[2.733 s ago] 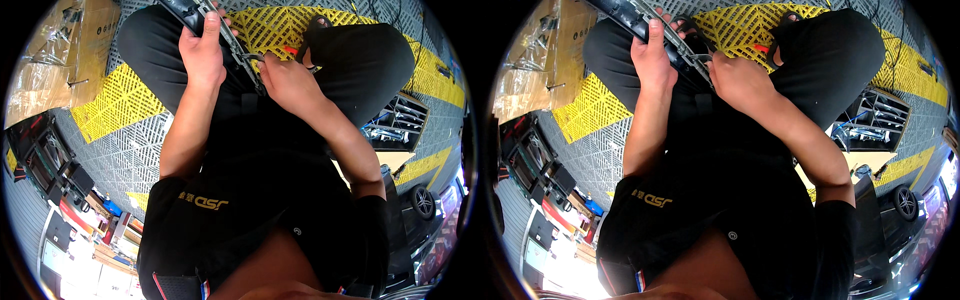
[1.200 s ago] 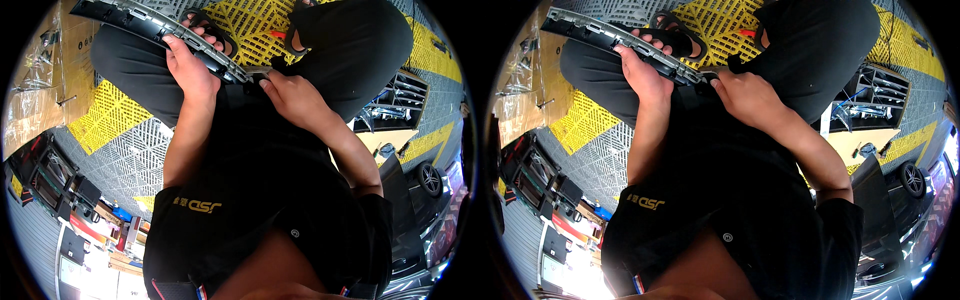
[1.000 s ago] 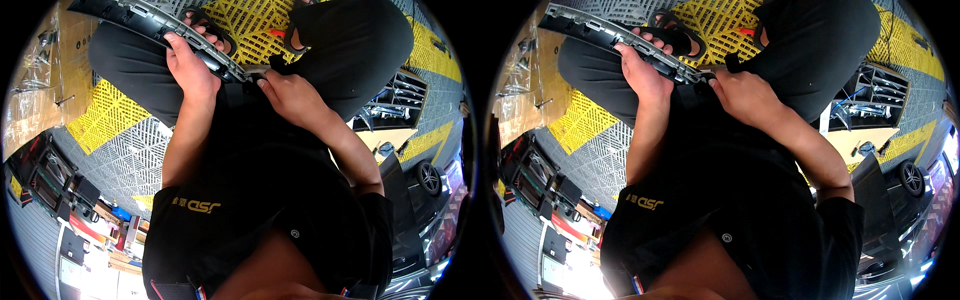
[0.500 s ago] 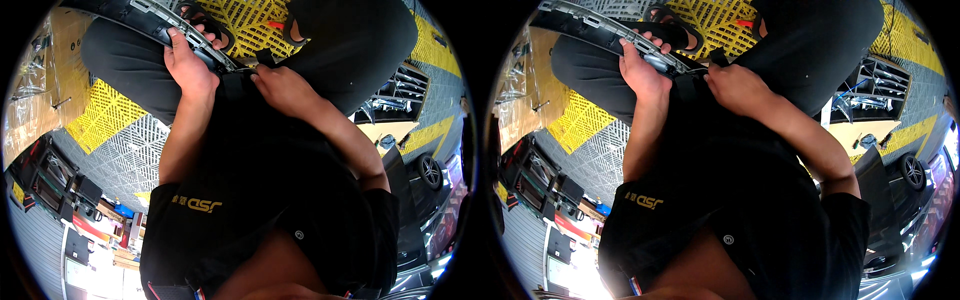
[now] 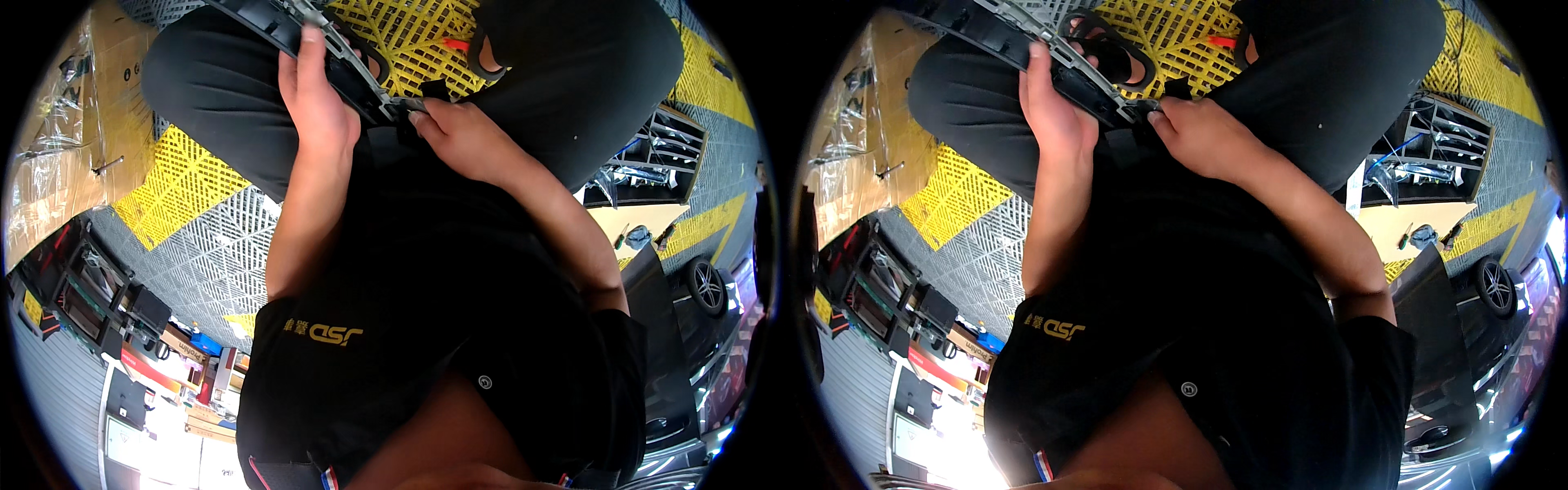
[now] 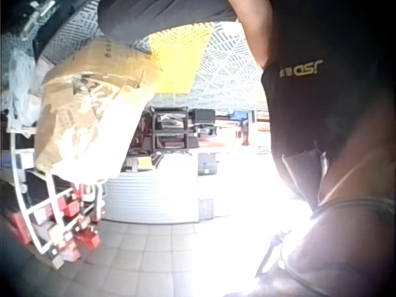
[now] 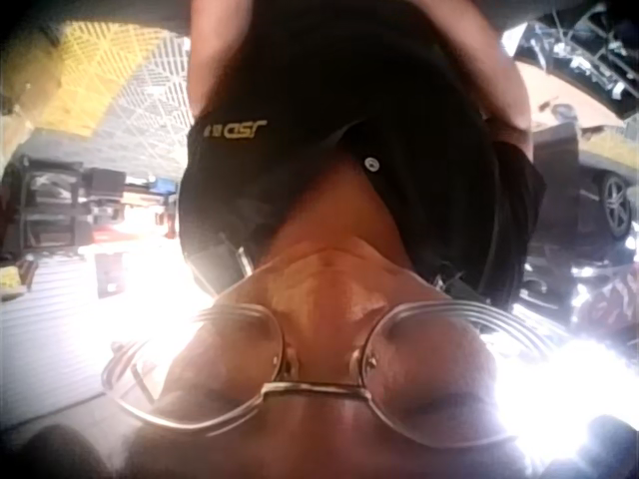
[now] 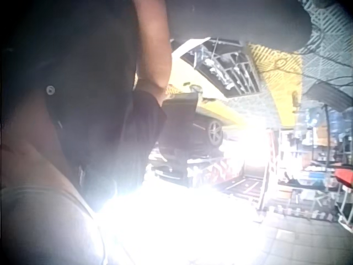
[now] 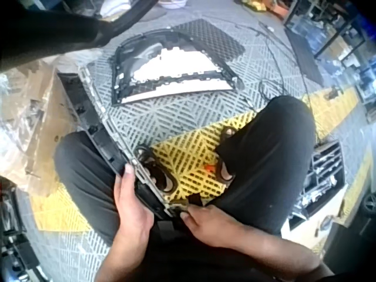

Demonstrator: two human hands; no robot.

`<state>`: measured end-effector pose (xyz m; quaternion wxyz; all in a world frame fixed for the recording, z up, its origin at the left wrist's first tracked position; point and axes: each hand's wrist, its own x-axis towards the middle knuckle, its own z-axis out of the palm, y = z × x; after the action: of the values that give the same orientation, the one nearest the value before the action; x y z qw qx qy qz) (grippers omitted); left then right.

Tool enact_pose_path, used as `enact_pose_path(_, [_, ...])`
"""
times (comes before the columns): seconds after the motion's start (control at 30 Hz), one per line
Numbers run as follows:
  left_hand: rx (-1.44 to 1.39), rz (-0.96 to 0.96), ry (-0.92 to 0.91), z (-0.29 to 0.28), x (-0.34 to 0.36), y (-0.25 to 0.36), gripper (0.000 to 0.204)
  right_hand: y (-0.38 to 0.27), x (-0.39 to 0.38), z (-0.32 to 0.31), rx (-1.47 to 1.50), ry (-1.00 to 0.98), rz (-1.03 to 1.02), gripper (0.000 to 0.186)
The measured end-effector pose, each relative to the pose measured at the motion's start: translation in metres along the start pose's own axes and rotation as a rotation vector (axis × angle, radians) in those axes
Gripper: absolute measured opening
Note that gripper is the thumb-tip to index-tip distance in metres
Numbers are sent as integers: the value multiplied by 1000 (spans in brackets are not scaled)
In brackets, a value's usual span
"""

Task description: The person uses a tool to remove clips from a car door interior panel. They then sit on the floor and manipulate a black plastic trim piece, attaching wires and a handle component by hand.

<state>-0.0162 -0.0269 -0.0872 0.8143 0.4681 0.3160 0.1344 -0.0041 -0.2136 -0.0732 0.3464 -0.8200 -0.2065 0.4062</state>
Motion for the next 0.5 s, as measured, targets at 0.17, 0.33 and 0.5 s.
enact_pose_path(0.17, [347,-140,32,-24,-41,-17,37,14,-12,7,54,-3,-3,32])
enact_pose_path(0.33, [201,-185,-124,-22,-39,-27,33,18,-12,4,99,-1,-9,31])
enact_pose_path(0.5, [15,-187,-60,5,-11,-30,43,-3,-4,-13,361,-22,163,32])
